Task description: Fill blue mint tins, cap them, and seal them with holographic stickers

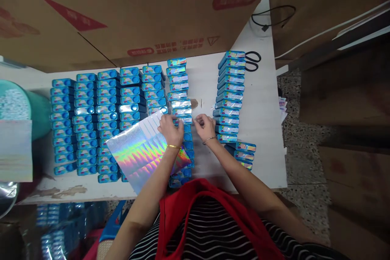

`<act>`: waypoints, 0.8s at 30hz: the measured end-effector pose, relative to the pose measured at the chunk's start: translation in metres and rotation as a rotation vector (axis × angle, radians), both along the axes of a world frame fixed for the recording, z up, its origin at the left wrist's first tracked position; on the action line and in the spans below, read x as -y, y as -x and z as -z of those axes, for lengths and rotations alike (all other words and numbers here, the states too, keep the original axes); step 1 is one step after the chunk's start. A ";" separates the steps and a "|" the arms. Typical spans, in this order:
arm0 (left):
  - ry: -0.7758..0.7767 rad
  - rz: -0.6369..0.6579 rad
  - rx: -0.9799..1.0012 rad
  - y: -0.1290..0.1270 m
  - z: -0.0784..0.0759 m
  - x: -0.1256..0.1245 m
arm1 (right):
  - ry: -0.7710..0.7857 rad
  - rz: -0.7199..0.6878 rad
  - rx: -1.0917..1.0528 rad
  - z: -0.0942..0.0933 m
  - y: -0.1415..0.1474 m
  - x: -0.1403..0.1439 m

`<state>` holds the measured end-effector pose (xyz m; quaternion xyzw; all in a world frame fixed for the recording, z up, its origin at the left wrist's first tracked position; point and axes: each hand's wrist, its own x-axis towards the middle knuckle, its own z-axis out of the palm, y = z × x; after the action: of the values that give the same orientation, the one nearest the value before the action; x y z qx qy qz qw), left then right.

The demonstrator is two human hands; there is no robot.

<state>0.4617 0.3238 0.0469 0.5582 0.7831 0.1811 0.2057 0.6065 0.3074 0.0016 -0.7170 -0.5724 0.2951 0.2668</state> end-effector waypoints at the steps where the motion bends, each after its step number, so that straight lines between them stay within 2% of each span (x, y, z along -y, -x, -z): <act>1: -0.003 -0.024 -0.002 0.002 -0.001 -0.001 | -0.005 0.037 -0.029 0.000 0.000 0.002; 3: -0.008 -0.051 -0.012 0.007 -0.002 -0.003 | -0.029 0.057 -0.080 -0.001 0.002 0.009; 6: -0.007 -0.022 -0.034 0.011 -0.003 -0.004 | -0.036 -0.043 -0.100 -0.003 0.010 0.021; 11: 0.012 0.023 -0.053 0.009 -0.002 -0.003 | 0.066 -0.177 0.060 0.010 0.013 0.030; 13: 0.005 0.061 -0.039 0.015 -0.005 -0.001 | 0.057 -0.172 0.139 0.010 0.006 0.027; 15: -0.040 0.108 -0.013 0.033 -0.011 0.002 | -0.023 -0.125 0.198 0.002 0.003 0.020; 17: -0.107 0.130 -0.013 0.063 -0.018 0.006 | -0.122 -0.146 0.219 -0.016 0.011 0.011; 19: -0.144 0.107 -0.080 0.100 -0.024 0.011 | -0.172 -0.293 0.210 -0.036 0.035 0.002; 21: -0.115 0.063 -0.186 0.134 -0.027 0.017 | -0.168 -0.509 0.209 -0.051 0.071 -0.007; 24: -0.005 0.050 -0.297 0.167 -0.022 0.025 | -0.115 -0.794 0.255 -0.056 0.128 -0.015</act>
<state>0.2946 0.2991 0.0690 0.5986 0.7904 0.0933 0.0906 0.4781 0.3227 0.0581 -0.4556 -0.8481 0.2515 0.0990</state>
